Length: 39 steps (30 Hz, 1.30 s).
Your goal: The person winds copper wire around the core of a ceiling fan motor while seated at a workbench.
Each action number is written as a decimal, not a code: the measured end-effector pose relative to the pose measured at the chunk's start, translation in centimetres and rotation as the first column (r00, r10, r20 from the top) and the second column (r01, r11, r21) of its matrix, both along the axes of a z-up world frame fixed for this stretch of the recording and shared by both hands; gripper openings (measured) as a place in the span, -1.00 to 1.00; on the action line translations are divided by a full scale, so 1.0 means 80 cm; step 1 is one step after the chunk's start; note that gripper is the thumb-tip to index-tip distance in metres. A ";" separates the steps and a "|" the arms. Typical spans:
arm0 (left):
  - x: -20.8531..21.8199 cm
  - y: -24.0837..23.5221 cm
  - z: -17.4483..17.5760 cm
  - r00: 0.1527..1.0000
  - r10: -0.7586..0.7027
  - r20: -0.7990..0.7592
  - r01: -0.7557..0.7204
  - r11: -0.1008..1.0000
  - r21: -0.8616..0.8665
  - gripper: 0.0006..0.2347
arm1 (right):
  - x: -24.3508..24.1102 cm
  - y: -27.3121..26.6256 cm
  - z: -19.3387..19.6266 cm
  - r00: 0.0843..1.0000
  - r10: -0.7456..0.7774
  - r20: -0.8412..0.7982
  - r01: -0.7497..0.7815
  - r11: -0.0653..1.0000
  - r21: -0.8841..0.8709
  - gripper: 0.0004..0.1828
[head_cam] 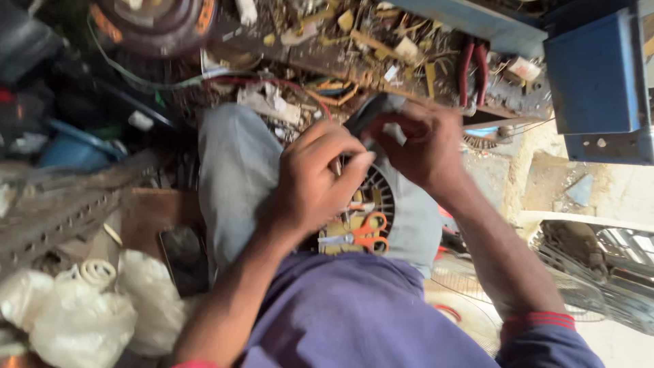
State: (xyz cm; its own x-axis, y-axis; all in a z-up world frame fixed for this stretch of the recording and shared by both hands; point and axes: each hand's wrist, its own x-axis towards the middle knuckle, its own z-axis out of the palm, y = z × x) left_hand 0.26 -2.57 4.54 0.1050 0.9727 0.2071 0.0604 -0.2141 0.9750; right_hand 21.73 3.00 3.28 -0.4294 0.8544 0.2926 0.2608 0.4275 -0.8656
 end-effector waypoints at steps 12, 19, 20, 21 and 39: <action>-0.006 -0.052 0.036 0.810 0.145 -0.568 0.212 0.831 0.514 -0.80 | 0.041 -0.041 -0.019 0.771 0.023 0.636 -0.210 0.952 0.221 -0.85; 0.004 0.028 -0.022 0.821 -0.070 -0.566 0.093 0.996 0.012 -0.73 | 0.016 -0.014 -0.019 0.881 0.010 0.472 0.013 0.999 -0.044 -0.82; -0.009 0.041 -0.027 0.818 -0.054 -0.573 0.090 0.995 0.034 -0.73 | 0.015 -0.008 -0.016 0.846 -0.078 0.527 0.048 0.996 0.070 -0.79; -0.028 0.054 -0.027 0.832 -0.326 -0.448 0.300 0.945 -0.131 -0.80 | 0.009 -0.026 -0.016 0.829 0.036 0.559 -0.141 0.979 0.146 -0.76; -0.036 0.038 -0.037 0.873 -0.302 -0.383 0.295 0.952 -0.078 -0.85 | -0.007 -0.054 0.006 0.545 0.083 0.834 -0.226 0.973 0.051 -0.68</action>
